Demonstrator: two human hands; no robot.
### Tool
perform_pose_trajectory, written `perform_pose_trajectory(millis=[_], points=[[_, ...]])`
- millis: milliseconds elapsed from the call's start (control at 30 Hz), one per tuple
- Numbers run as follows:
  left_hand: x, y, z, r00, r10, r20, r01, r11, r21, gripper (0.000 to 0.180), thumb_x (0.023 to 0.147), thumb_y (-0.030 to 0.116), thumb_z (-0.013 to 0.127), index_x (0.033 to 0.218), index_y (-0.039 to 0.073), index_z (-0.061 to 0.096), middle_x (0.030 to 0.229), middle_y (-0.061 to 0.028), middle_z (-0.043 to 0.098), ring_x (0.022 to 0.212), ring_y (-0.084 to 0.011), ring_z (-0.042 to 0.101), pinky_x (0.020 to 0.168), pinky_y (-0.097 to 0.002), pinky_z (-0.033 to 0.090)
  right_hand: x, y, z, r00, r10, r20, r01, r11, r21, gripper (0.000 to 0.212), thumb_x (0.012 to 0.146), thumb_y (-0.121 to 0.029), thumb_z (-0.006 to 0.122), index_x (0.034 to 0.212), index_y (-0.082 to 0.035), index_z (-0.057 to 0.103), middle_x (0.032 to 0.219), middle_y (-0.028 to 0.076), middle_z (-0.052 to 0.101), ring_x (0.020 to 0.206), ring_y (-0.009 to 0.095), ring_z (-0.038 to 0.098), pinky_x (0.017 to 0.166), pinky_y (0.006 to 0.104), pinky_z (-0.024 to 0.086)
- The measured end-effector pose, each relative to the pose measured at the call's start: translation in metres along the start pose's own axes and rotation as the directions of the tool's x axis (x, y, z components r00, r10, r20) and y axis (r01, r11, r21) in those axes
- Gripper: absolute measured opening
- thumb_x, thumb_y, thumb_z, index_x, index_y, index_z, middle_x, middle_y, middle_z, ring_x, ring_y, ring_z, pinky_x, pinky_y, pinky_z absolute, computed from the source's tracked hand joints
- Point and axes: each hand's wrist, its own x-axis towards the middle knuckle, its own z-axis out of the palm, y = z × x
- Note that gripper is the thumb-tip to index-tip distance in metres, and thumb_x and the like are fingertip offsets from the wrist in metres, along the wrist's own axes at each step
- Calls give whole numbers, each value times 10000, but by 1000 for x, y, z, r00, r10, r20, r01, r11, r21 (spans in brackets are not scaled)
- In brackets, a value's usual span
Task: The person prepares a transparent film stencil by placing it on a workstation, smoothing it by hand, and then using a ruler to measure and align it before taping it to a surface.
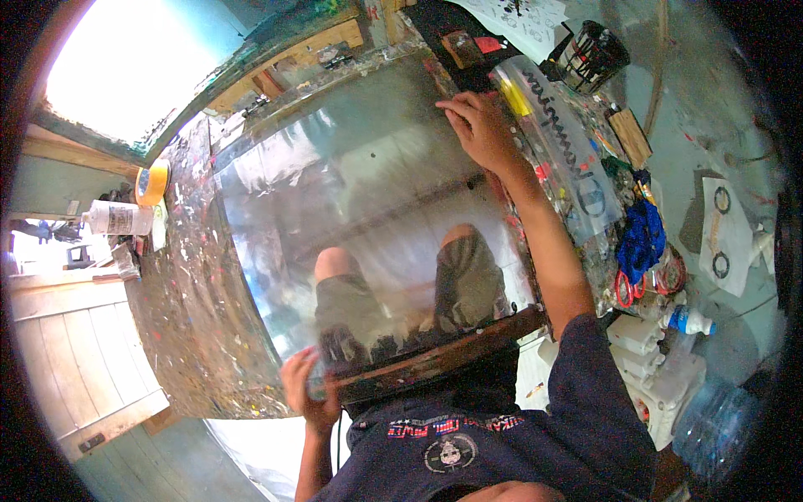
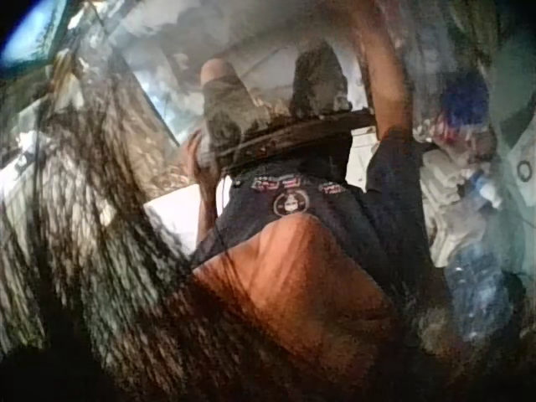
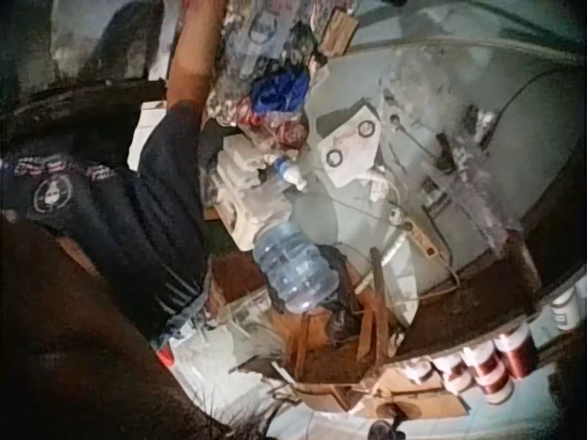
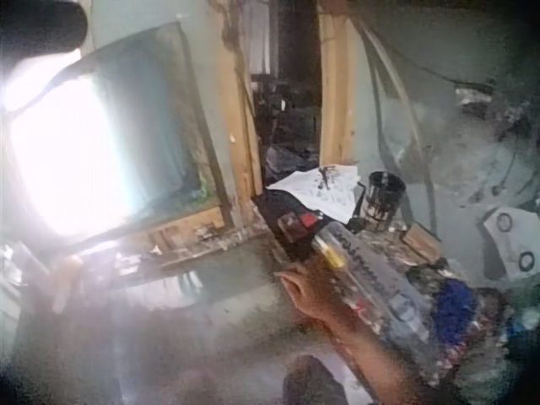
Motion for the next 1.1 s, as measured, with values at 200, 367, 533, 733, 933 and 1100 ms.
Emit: perform_pose_trajectory(millis=[200,367,533,733,933,1100], points=[[-63,-65,-47,769,-375,-518,508,850,140,503,940,204,611,1361,-31,467,1476,-205,441,1357,-317,410,1152,-460,276,24,25,28,999,-42,-28,41,999,-12,201,952,-223,634,1117,-168,736,1030,112,656,1008,321,604,873,475,462],[-106,-117,-48,552,-463,-693,693,717,73,556,994,306,551,1408,-41,420,1510,-236,387,1415,-363,347,1179,-491,238,25,22,31,999,-30,-23,28,996,-82,209,956,-236,628,1123,-175,738,1031,112,656,1005,328,602,878,472,469],[-118,-133,-39,413,-533,-738,737,671,-72,607,1034,376,494,1448,-54,385,1519,-266,367,1439,-392,316,1183,-500,234,32,27,32,1000,-19,-9,18,999,-52,208,959,-231,624,1122,-172,738,1036,122,655,1008,341,601,880,452,483],[-119,-135,-32,408,-570,-713,755,649,-87,656,1046,364,479,1480,-99,312,1541,-297,317,1448,-407,293,1195,-496,211,33,27,33,1000,-18,-5,18,999,-41,209,958,-222,624,1124,-168,738,1058,142,655,1008,359,606,883,464,488],[-116,-135,-28,445,-522,-728,732,681,-40,676,1046,369,480,1473,-123,297,1542,-307,305,1445,-409,291,1190,-503,213,34,26,33,998,-55,-20,53,995,-85,222,970,-191,620,1162,-144,720,946,96,609,932,309,576,853,431,469],[-120,-139,-29,456,-515,-726,735,678,-19,676,1040,384,483,1473,-105,307,1525,-312,314,1433,-413,304,1175,-510,236,35,26,35,999,-46,-13,45,994,-96,223,964,-181,625,1163,-159,724,957,96,619,941,312,585,867,427,477]])
